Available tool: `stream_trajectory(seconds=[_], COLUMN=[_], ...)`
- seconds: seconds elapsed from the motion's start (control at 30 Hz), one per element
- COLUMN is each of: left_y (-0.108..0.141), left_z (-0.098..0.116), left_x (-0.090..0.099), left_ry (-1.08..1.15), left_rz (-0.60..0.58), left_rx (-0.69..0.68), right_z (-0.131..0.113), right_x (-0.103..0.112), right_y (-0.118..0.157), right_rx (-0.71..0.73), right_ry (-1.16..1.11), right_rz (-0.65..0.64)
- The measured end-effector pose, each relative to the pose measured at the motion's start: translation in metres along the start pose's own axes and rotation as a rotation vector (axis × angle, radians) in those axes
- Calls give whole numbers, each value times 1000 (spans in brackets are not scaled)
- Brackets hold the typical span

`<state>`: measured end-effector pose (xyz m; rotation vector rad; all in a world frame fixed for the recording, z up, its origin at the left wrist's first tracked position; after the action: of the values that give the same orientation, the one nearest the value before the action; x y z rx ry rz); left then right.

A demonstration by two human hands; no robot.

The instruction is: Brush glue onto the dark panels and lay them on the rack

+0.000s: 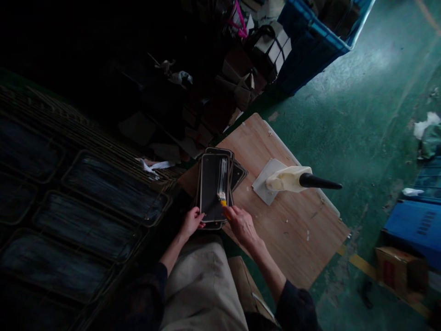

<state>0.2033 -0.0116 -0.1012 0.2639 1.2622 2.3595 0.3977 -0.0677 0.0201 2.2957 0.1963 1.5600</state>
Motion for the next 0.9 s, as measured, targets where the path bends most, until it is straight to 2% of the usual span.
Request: stream_trajectory(seconds=[0.1,0.17,0.23,0.33,0.43,0.53,0.6,0.67,0.73,0.8,0.9], left_y=[0,0,0,1,1,1,1,2,2,2,3], left_z=[-1,-1,-1,1,1,0,0,0,0,1,3], left_x=[0,0,0,0,0,1,1,1,1,1,1], left_ry=[4,2,-4,-20,-43,-66,-66,-62,-61,-61,-56], left_rz=[1,-2,-6,-7,-1,4,6,5,5,5,5], left_rx=[5,1,-9,-28,-30,-41,-50,-47,-35,-19,-7], right_z=[-13,-17,-16,-8,4,14,18,19,18,13,1], right_x=[-7,-4,3,15,31,48,56,58,53,43,27], right_y=[29,34,27,-7,-53,-95,-115,-127,-132,-127,-98], right_rx=[12,17,16,39,52,39,36,39,51,73,92], right_ry=[-39,-115,-204,-255,-229,-208,-191,-170,-130,-85,-72], right_rz=[-107,-160,-191,-207,-104,118,237,297,289,227,72])
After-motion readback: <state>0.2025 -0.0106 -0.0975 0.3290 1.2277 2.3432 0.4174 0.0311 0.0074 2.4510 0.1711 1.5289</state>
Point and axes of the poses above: each hand's wrist, its own y-axis away from the middle knuckle, its own x-axis out of the back of the hand, z = x × y, the point moved 3 cm from there along -y, towards the middle knuckle, and after that the axes turned 8 degrees about y, right-handed, at the moved point
